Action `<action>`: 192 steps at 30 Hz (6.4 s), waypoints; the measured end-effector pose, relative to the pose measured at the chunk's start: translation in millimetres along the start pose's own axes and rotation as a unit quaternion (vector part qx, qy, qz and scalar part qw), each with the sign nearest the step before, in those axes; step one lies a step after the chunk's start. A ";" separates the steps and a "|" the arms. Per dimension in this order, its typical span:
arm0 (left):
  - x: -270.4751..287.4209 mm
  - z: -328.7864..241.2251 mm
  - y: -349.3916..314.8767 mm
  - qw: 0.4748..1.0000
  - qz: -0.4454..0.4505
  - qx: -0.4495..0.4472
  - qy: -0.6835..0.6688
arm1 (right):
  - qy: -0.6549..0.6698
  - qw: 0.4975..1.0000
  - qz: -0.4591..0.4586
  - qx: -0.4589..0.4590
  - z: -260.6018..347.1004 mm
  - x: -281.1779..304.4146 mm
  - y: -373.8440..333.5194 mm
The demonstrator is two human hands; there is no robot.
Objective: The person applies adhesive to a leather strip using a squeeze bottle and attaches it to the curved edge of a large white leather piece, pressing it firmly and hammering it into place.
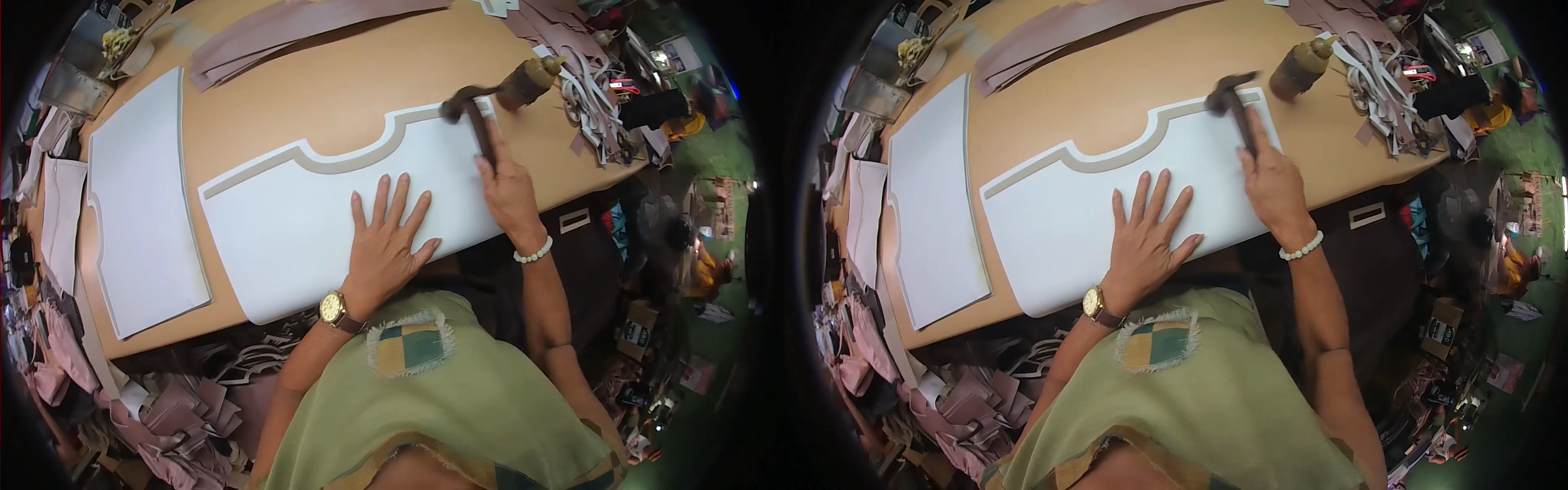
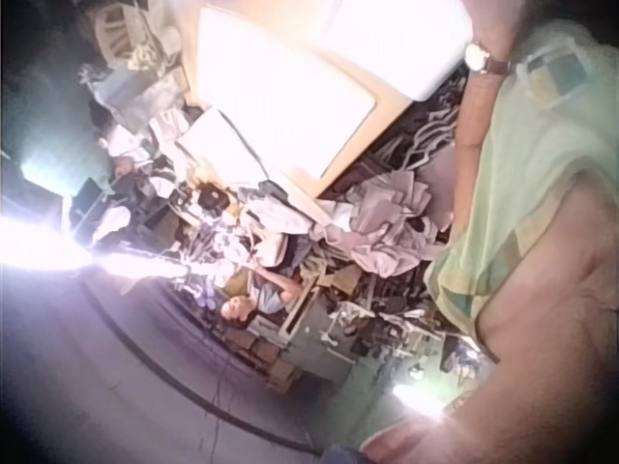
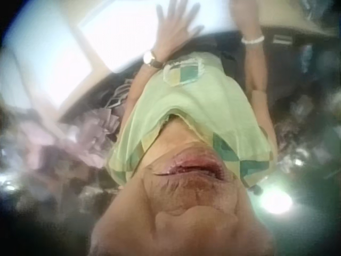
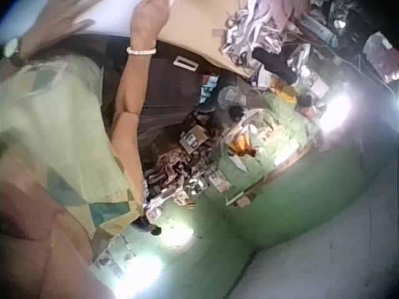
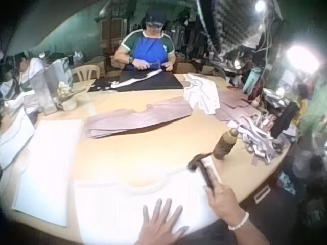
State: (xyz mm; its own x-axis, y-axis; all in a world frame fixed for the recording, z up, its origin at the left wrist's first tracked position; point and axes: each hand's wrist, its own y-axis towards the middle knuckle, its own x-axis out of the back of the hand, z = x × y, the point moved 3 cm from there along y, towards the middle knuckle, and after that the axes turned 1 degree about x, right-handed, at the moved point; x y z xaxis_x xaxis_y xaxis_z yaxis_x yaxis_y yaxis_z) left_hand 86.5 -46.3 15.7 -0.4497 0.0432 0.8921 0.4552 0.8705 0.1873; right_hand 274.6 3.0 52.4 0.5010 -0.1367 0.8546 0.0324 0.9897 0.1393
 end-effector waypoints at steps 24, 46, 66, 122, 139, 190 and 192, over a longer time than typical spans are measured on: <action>5.8 5.8 -24.0 0.988 -0.137 -0.040 -0.050 | -0.006 0.961 0.152 0.229 74.6 -45.6 -3.2; -0.2 10.6 -32.5 0.982 -0.172 -0.043 -0.062 | 0.001 0.902 0.263 0.342 207.0 -133.2 59.9; 53.4 63.2 -56.5 0.945 -0.277 0.169 -0.033 | 0.242 0.959 -0.131 0.072 27.0 0.4 -23.2; 207.5 194.5 -259.8 0.648 -0.592 0.343 -0.334 | 0.048 0.861 0.075 0.501 379.4 -32.3 240.4; 173.2 248.9 -260.1 0.601 -0.617 0.481 -0.166 | -0.067 0.899 0.151 0.406 357.6 -267.4 69.9; -142.0 177.2 -582.3 0.469 0.107 0.872 0.089 | -0.086 0.911 0.096 0.391 180.5 -162.5 -16.6; -139.7 167.8 -571.2 0.481 0.139 0.864 0.053 | -0.088 0.916 0.095 0.380 176.2 -159.5 -14.6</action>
State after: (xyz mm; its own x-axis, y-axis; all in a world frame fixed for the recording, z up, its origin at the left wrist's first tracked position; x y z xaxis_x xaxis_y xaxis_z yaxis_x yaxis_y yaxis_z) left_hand -239.5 -467.3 -284.9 -0.4725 0.3304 0.8170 -0.8733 -0.0509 -0.4845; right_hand 41.9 2.9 2.1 0.2852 -0.0360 0.9578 -0.6851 0.6912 0.2299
